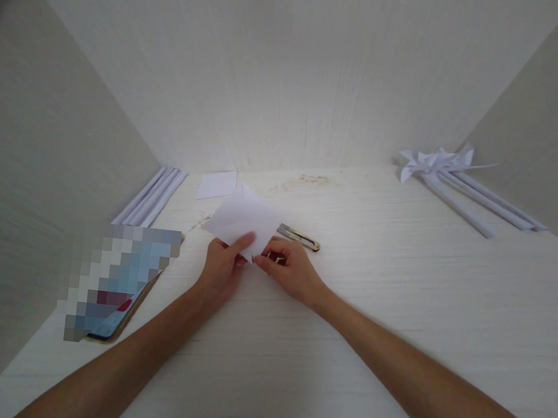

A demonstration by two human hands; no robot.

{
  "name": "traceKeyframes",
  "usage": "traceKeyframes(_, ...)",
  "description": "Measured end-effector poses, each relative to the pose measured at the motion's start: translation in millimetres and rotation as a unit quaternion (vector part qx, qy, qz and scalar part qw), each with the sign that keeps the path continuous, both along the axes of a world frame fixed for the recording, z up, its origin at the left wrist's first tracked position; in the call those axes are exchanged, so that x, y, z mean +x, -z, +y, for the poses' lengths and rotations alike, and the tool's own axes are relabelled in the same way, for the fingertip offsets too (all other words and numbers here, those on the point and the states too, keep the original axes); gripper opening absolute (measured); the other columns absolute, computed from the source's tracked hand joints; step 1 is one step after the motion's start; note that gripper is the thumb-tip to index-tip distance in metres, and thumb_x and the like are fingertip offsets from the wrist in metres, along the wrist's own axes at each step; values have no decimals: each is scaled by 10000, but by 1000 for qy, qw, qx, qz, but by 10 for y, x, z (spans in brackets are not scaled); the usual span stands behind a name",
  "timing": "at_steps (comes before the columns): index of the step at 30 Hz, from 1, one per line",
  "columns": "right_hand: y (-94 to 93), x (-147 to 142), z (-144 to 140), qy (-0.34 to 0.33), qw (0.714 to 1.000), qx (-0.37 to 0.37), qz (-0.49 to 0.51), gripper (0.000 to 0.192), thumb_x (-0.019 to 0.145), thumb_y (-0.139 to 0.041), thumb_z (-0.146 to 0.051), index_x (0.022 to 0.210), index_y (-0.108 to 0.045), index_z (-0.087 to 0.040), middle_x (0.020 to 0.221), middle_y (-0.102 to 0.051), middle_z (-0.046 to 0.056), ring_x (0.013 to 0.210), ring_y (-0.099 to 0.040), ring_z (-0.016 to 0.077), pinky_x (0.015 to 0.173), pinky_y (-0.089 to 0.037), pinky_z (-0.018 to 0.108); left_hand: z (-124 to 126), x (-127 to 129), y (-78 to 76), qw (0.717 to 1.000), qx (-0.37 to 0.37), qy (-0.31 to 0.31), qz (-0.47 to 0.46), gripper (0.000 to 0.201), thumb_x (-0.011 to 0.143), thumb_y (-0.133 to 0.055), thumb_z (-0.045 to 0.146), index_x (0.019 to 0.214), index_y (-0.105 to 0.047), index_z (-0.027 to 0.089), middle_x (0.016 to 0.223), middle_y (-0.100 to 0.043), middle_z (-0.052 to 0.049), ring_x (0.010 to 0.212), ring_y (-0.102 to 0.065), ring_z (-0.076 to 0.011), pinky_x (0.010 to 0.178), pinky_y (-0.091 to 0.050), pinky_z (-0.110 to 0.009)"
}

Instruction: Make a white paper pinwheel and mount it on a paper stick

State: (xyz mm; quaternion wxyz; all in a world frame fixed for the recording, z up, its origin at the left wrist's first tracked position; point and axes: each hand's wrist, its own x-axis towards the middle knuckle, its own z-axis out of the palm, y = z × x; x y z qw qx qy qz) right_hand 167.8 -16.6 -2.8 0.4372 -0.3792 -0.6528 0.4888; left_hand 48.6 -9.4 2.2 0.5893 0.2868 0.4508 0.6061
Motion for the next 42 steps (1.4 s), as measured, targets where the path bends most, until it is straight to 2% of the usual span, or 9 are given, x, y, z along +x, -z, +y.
traceKeyframes(6, 36, 9, -19, -49, 997, 34, -51, 98, 701, -559, -215, 631, -595, -158, 668, -540, 17, 568, -457, 100, 517, -355, 239, 40, -23, -18, 997, 14, -24, -71, 227, 461, -729, 192, 605, -561, 137, 512, -519, 61, 384, -369, -19, 359, -232, -166)
traceKeyframes(11, 36, 19, -2, -20, 1000, 13, -7, 92, 697, -548, -236, 680, -607, -168, 681, -563, 12, 558, -443, 99, 504, -344, 233, 10, -17, -8, 996, 18, 49, -70, 223, 459, -734, 193, 591, -566, 134, 517, -524, 48, 396, -376, -24, 355, -227, -170)
traceKeyframes(16, -6, 42, -17, -25, 996, -51, 66, 126, 670, -569, -285, 656, -574, -160, 571, -502, -17, 492, -412, 81, 448, -320, 214, 5, -4, 9, 998, 16, 38, -45, 227, 463, -734, 224, 594, -569, 137, 526, -538, 40, 411, -398, -37, 365, -240, -180)
traceKeyframes(20, -15, 17, -20, 7, 997, -58, 56, 216, 680, -559, -351, 575, -519, -167, 484, -447, -38, 438, -389, 75, 418, -300, 216, 1, 1, 16, 999, 17, 48, -17, 217, 478, -725, 237, 575, -564, 129, 500, -534, 27, 408, -412, -50, 362, -253, -186)
traceKeyframes(26, -9, 13, -7, -5, 997, -55, 47, 249, 678, -567, -362, 548, -501, -161, 485, -434, -40, 435, -380, 68, 410, -304, 214, 8, -9, 5, 998, 20, -15, -56, 261, 520, -709, 230, 740, -609, 130, 742, -647, -36, 620, -563, -108, 540, -438, -217)
traceKeyframes(29, -18, 29, -26, 37, 996, -32, 80, 201, 701, -570, -327, 604, -493, -169, 547, -463, -33, 482, -425, 71, 433, -351, 209, 21, -9, 2, 997, 16, -50, -62, 284, 530, -705, 216, 788, -615, 139, 834, -661, -54, 717, -591, -131, 632, -463, -246)
traceKeyframes(32, -19, 32, -47, 86, 988, 7, 130, 136, 690, -597, -257, 733, -484, -194, 689, -500, -26, 539, -466, 67, 437, -389, 190, 23, -2, 4, 996, 22, -73, -49, 259, 538, -699, 199, 776, -618, 137, 840, -667, -60, 752, -598, -137, 683, -465, -255)
traceKeyframes(35, -4, 20, -46, 80, 991, 17, 107, 174, 679, -600, -207, 833, -517, -211, 769, -503, -13, 577, -484, 69, 433, -428, 179, 18, 0, 11, 997, 30, -68, -33, 238, 552, -690, 212, 764, -617, 133, 814, -669, -57, 738, -599, -139, 688, -463, -264)
traceKeyframes(42, 24, 4, 25, 84, 993, 0, 78, 102, 603, -663, -237, 668, -622, -169, 719, -482, -4, 538, -501, 68, 385, -453, 183, 32, -8, 56, 997, 45, -51, -20, 227, 564, -680, 276, 713, -620, 115, 745, -662, -48, 679, -588, -133, 652, -447, -265)
